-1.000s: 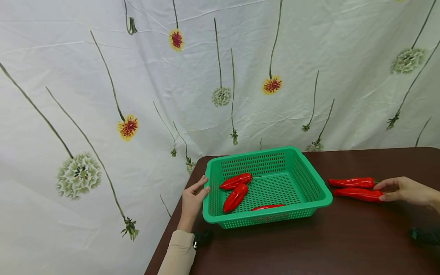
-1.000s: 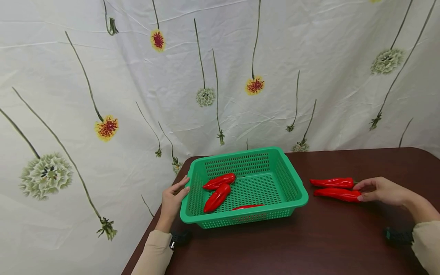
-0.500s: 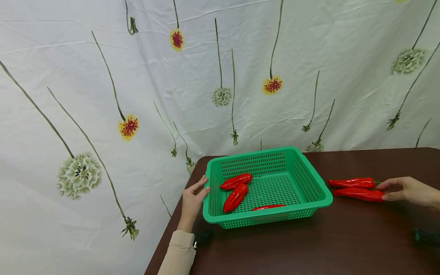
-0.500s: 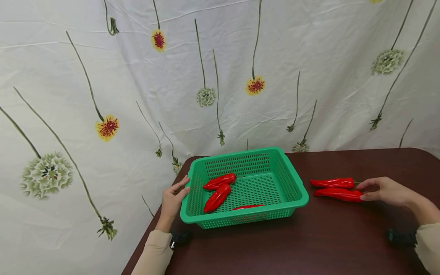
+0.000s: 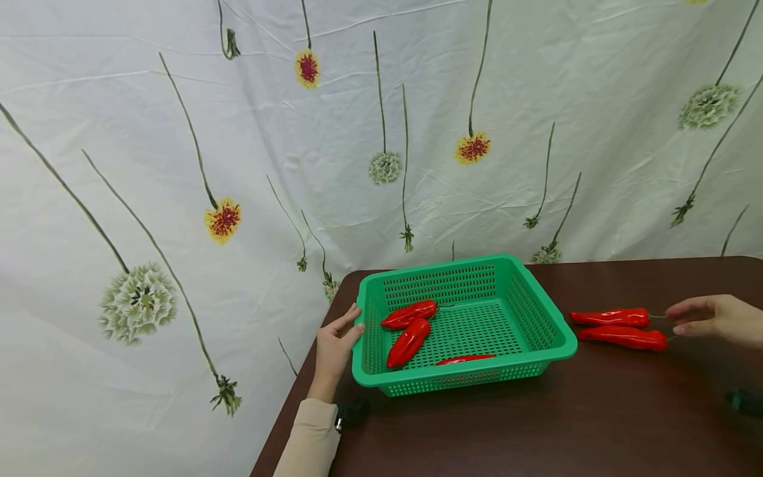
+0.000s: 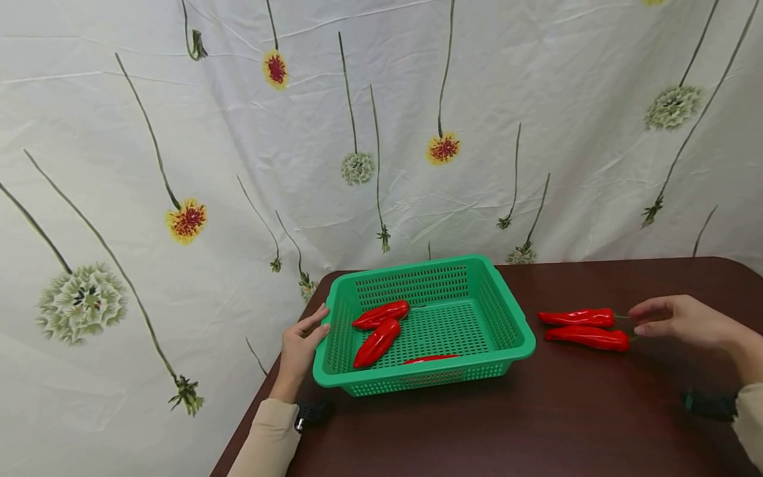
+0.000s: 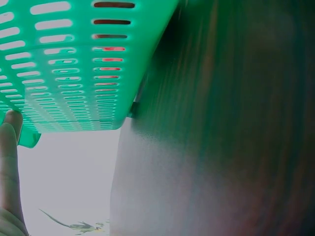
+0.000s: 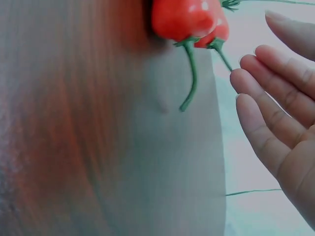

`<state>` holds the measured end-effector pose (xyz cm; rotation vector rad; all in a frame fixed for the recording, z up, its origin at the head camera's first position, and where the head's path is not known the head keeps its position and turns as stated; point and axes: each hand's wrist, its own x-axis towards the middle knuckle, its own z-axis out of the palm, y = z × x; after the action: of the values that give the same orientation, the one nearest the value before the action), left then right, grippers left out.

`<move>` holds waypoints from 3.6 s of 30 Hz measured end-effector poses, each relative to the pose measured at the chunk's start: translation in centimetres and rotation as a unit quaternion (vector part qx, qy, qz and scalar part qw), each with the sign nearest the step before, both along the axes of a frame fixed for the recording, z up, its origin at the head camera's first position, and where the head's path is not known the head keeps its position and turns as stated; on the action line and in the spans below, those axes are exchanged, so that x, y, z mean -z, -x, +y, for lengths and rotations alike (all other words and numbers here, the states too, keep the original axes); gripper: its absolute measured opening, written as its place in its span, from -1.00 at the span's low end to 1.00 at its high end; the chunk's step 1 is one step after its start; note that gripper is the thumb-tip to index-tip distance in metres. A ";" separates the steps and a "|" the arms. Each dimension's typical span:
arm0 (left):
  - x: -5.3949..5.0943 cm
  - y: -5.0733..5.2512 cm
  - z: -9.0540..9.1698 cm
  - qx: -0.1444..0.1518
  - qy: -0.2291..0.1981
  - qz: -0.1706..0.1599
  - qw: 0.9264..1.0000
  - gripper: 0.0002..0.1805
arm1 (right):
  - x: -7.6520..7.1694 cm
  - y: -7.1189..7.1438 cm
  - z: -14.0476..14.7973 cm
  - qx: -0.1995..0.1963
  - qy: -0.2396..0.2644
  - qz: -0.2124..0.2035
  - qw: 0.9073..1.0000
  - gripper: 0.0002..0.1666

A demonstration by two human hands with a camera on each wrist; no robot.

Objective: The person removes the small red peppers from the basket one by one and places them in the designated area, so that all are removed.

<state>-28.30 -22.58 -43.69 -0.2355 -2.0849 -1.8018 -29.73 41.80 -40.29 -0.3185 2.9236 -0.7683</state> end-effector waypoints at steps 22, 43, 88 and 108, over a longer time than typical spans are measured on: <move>-0.3 -0.2 0.2 -0.006 0.006 -0.008 1.000 -0.59 | -3.8 1.0 -5.5 -0.065 0.054 -0.028 0.996 -0.36; -0.3 -0.3 0.1 -0.006 0.007 -0.003 1.000 -0.59 | -8.8 -0.3 -13.5 -0.184 0.132 -0.051 0.973 -0.42; -0.4 -0.3 0.2 -0.016 0.002 -0.010 1.000 -0.59 | -12.3 5.1 -25.9 -0.362 0.044 -0.224 0.904 -0.38; -0.5 -0.4 0.3 -0.012 0.013 -0.010 1.000 -0.59 | -8.8 8.0 -28.5 -0.377 0.004 -0.297 0.877 -0.42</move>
<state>-27.93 -22.33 -43.15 -0.1986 -2.1179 -1.7702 -37.70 13.26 -31.44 -0.9481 1.9687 -0.5944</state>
